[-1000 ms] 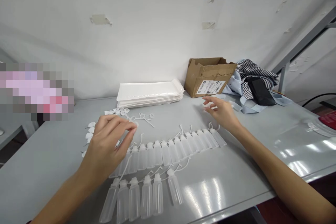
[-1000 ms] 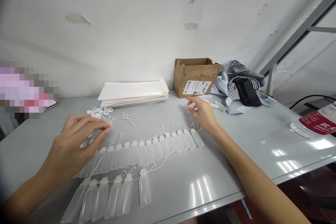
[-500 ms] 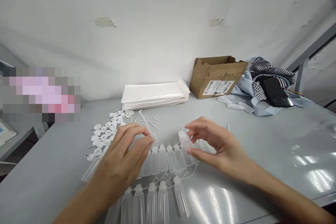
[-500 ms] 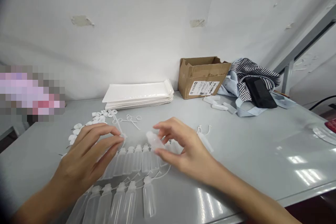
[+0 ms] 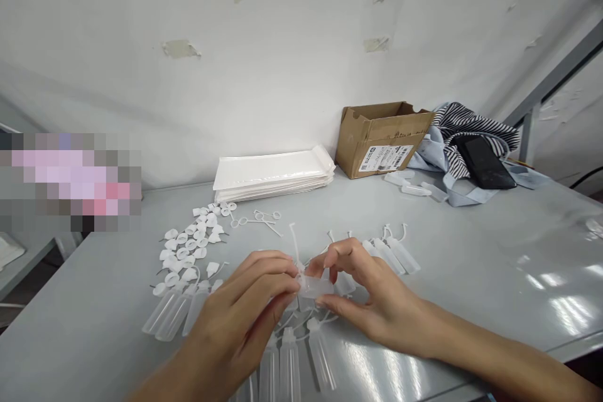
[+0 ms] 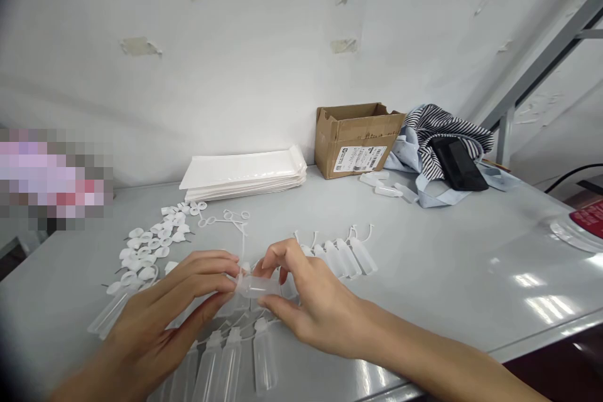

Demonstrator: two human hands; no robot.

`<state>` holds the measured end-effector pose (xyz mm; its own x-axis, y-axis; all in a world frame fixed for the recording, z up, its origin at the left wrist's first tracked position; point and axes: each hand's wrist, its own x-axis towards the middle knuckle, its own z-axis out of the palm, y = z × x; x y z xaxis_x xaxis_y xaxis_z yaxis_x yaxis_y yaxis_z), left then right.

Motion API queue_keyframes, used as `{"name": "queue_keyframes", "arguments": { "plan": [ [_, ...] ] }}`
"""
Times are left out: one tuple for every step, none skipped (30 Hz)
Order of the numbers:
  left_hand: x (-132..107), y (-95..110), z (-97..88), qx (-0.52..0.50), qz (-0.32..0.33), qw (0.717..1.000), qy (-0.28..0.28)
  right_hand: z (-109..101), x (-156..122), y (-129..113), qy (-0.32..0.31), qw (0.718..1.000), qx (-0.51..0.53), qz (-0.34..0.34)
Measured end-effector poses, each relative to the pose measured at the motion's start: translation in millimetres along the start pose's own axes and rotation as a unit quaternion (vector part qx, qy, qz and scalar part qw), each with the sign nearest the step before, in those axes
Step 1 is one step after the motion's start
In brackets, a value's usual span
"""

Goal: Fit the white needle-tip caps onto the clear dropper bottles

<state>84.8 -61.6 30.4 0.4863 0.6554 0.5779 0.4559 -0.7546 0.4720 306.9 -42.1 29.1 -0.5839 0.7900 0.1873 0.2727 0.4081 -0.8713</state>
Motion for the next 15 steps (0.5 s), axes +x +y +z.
{"name": "queue_keyframes", "arguments": {
  "plan": [
    [0.5, 0.6, -0.9, 0.005, 0.002, 1.0, 0.006, 0.3, 0.1, -0.3, 0.005, 1.0, 0.003, 0.004],
    [1.1, 1.0, -2.0, 0.012, 0.0, 1.0, 0.01, 0.5, 0.1, -0.7, 0.009, 1.0, 0.005, 0.009],
    [1.7, 1.0, -3.2, 0.02, -0.002, 1.0, 0.011, 0.6, 0.2, -1.1, 0.011, 1.0, 0.009, 0.014],
    [2.2, 0.8, -4.3, 0.027, -0.004, 1.0, 0.012, 0.8, 0.3, -1.5, 0.013, 1.0, 0.013, 0.016],
    [2.5, 0.3, -5.2, 0.033, -0.002, 0.999, 0.012, 0.9, 0.4, -1.7, 0.015, 1.0, 0.019, 0.015],
    [2.5, -0.4, -5.8, 0.039, 0.001, 0.999, 0.008, 1.1, 0.4, -1.8, 0.015, 1.0, 0.024, 0.012],
    [2.3, -1.2, -6.0, 0.046, 0.007, 0.999, 0.002, 1.3, 0.4, -1.8, 0.014, 0.999, 0.028, 0.011],
    [1.8, -2.0, -6.0, 0.052, 0.015, 0.999, -0.006, 1.5, 0.3, -1.5, 0.012, 0.999, 0.03, 0.012],
    [1.1, -2.8, -5.7, 0.058, 0.023, 0.998, -0.015, 1.7, 0.3, -1.2, 0.012, 0.999, 0.03, 0.013],
    [0.2, -3.4, -5.2, 0.065, 0.028, 0.997, -0.024, 1.9, 0.3, -0.7, 0.01, 1.0, 0.026, 0.014],
    [-0.9, -3.9, -4.7, 0.073, 0.033, 0.996, -0.033, 2.0, 0.3, -0.1, 0.006, 1.0, 0.019, 0.016],
    [-1.9, -4.3, -4.3, 0.081, 0.035, 0.995, -0.038, 2.0, 0.4, 0.4, -0.001, 1.0, 0.009, 0.017],
    [-2.8, -4.4, -4.0, 0.087, 0.037, 0.995, -0.042, 2.0, 0.5, 0.9, -0.008, 1.0, -0.003, 0.016],
    [-3.6, -4.5, -3.9, 0.091, 0.039, 0.994, -0.044, 2.0, 0.6, 1.4, -0.015, 1.0, -0.015, 0.015],
    [-4.1, -4.3, -3.9, 0.092, 0.041, 0.994, -0.045, 2.0, 0.7, 1.8, -0.022, 0.999, -0.024, 0.015]
  ]
}}
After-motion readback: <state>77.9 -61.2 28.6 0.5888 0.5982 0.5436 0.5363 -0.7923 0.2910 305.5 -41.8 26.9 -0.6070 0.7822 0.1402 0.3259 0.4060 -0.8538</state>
